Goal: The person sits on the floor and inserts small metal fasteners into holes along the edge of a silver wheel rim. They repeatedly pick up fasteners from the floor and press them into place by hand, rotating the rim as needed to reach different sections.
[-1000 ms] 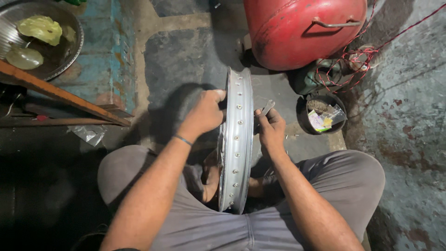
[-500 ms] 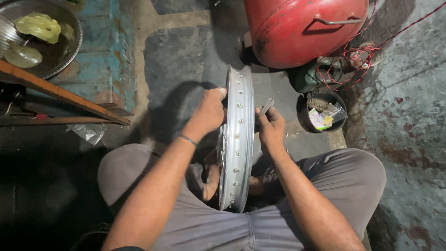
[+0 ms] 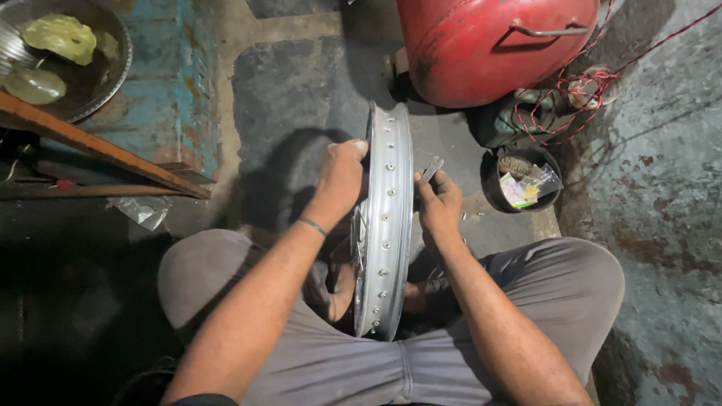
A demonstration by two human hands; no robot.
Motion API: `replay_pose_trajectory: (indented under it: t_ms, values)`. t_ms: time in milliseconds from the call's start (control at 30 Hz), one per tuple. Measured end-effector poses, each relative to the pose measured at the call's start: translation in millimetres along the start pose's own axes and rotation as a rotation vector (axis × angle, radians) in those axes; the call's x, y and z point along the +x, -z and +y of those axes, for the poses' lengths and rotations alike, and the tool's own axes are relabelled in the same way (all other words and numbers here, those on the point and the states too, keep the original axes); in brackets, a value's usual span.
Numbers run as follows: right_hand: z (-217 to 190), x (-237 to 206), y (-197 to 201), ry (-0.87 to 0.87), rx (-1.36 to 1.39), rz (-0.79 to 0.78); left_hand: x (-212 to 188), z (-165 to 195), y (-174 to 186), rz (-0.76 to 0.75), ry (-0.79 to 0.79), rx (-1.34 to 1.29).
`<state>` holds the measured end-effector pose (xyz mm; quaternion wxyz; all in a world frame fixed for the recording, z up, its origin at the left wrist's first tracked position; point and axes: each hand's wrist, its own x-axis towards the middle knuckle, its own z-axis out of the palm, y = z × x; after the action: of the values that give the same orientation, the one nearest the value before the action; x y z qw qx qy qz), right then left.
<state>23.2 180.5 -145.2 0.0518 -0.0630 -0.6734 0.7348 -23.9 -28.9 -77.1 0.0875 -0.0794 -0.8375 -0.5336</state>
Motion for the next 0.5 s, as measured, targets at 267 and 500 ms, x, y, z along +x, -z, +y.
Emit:
replay_pose_trajectory:
  t_ms: [267,500]
  values:
    - [-0.4,0.7,0.0,-0.131,0.037,0.038,0.9,-3.4,-2.5,-0.076,-0.104,0.065]
    - [5.0,1.1,2.7,-0.11,0.008,0.038,1.9,-4.8,-0.5,-0.303,-0.132,-0.022]
